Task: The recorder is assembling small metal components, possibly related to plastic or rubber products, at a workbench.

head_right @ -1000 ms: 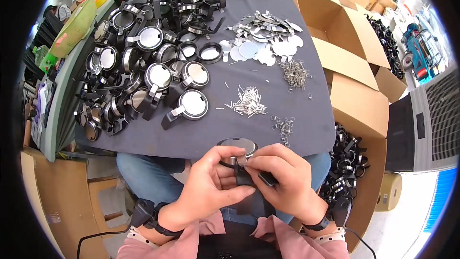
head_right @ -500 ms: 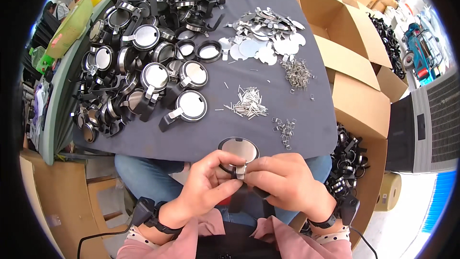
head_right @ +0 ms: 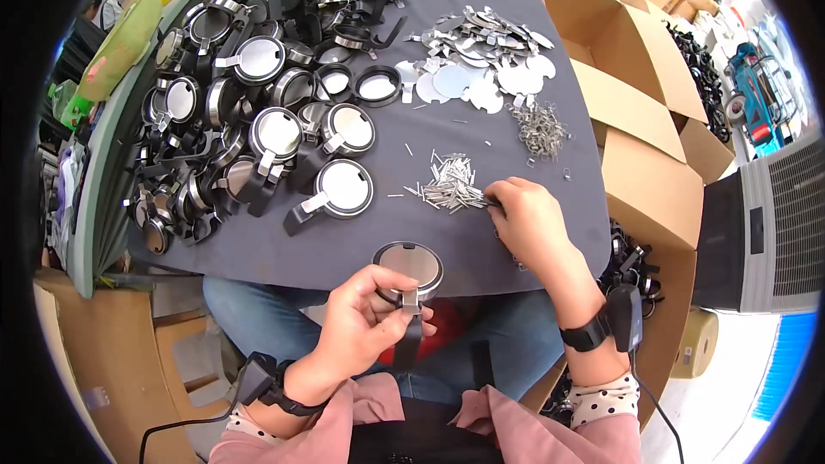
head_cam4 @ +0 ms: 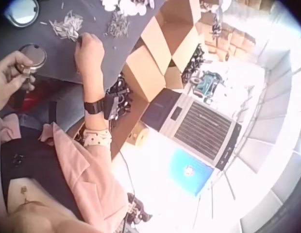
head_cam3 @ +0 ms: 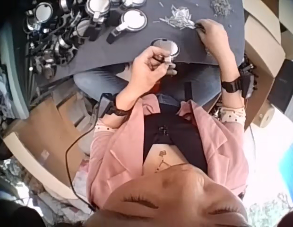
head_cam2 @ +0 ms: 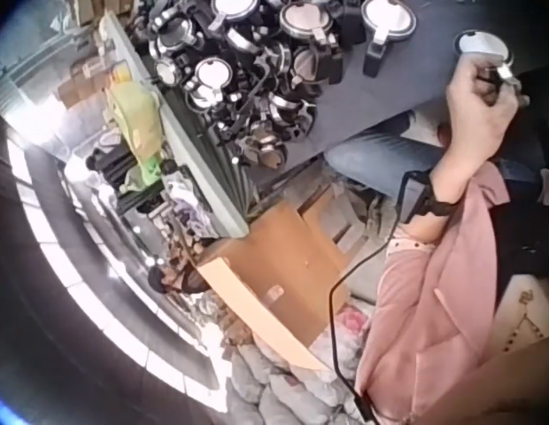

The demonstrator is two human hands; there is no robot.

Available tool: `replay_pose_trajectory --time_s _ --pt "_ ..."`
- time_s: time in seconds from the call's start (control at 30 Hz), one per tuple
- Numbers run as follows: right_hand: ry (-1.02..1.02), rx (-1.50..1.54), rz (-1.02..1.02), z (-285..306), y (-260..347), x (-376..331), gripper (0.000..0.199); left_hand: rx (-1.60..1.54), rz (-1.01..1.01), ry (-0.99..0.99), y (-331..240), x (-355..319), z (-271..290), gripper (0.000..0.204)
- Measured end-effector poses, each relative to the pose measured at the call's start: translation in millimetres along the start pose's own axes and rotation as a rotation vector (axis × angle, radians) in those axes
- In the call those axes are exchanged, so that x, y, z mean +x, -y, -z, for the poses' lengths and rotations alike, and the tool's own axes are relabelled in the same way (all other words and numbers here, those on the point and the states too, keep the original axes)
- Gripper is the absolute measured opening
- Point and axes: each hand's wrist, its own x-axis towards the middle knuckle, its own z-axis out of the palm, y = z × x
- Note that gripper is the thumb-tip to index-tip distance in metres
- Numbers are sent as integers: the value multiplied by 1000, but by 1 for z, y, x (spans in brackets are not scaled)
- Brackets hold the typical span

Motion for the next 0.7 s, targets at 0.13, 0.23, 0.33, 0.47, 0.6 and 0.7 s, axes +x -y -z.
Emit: replay_pose_trajectory --time_s 0.13,0.23,0.33,0.47,0.6,0.7 --pt "53 -147 43 -9 -2 11 7 -65 -41 -34 -2 0 -1 24" --pt "64 -213 85 -11 -4 12 6 -138 -17 -47 -4 -1 -1 22" --pt "83 -239 114 -8 -5 13 5 -193 -1 -49 -6 -1 -4 22" --pt "164 -234 76 -9 -2 24 14 -238 39 -12 -6 -4 -9 23" --pt "159 -253 44 -16 -1 27 15 -250 29 -6 -8 -10 -12 24" --pt "49 -151 85 -13 -6 17 11 -269 42 -26 -13 -15 -9 25"
